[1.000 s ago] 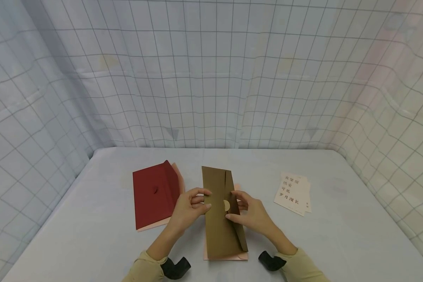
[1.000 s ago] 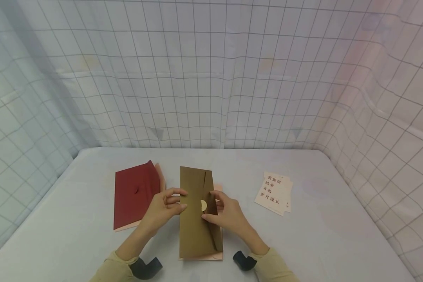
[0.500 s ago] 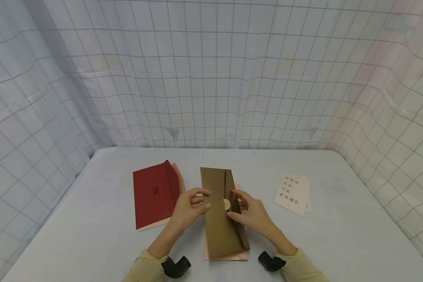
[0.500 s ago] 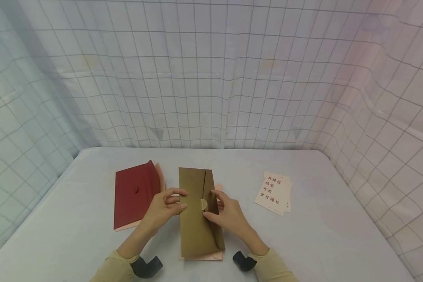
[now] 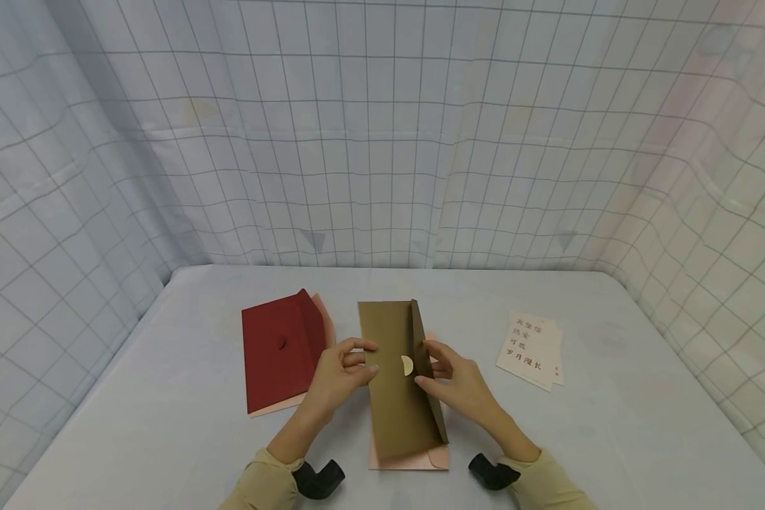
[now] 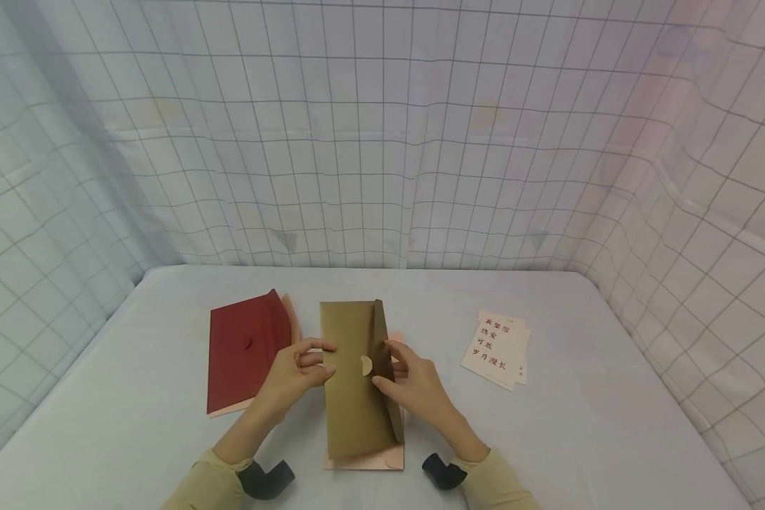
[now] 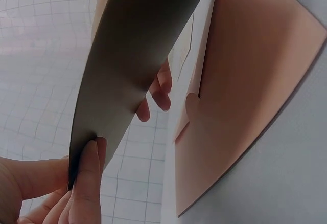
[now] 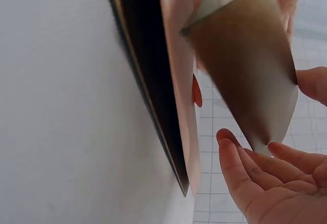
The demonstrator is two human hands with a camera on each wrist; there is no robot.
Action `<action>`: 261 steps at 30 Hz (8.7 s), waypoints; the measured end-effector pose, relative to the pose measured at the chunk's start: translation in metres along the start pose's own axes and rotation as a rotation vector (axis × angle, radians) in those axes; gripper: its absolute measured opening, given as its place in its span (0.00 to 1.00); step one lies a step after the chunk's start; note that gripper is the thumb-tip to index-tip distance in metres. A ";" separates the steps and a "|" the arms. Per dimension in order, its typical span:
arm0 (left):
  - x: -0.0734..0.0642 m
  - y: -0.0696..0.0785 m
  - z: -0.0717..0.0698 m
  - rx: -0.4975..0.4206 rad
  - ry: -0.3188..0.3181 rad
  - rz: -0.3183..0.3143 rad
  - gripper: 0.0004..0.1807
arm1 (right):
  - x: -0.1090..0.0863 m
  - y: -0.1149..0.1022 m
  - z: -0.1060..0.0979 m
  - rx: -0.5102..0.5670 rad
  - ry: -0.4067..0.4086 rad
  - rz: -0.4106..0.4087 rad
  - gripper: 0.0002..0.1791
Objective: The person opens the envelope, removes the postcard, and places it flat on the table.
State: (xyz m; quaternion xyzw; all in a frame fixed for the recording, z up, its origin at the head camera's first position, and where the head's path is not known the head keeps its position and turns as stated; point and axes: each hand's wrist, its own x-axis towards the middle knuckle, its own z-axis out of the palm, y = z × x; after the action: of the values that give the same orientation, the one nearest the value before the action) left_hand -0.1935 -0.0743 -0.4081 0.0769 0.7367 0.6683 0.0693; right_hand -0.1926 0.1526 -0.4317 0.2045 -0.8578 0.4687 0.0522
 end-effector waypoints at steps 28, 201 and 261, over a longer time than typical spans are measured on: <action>0.005 0.000 -0.007 -0.037 0.087 -0.039 0.19 | 0.001 -0.004 -0.004 -0.007 0.133 -0.118 0.27; 0.005 0.009 -0.020 -0.158 -0.058 -0.075 0.26 | 0.003 -0.008 -0.032 0.440 -0.112 0.256 0.23; 0.004 0.009 -0.028 -0.090 -0.055 -0.023 0.27 | 0.005 -0.008 -0.047 0.399 -0.026 0.311 0.23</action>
State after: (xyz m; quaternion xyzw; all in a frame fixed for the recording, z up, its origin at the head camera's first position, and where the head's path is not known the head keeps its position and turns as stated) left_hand -0.2029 -0.1004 -0.3964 0.0835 0.7045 0.6976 0.1006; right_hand -0.1987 0.1856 -0.3980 0.0823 -0.7700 0.6284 -0.0731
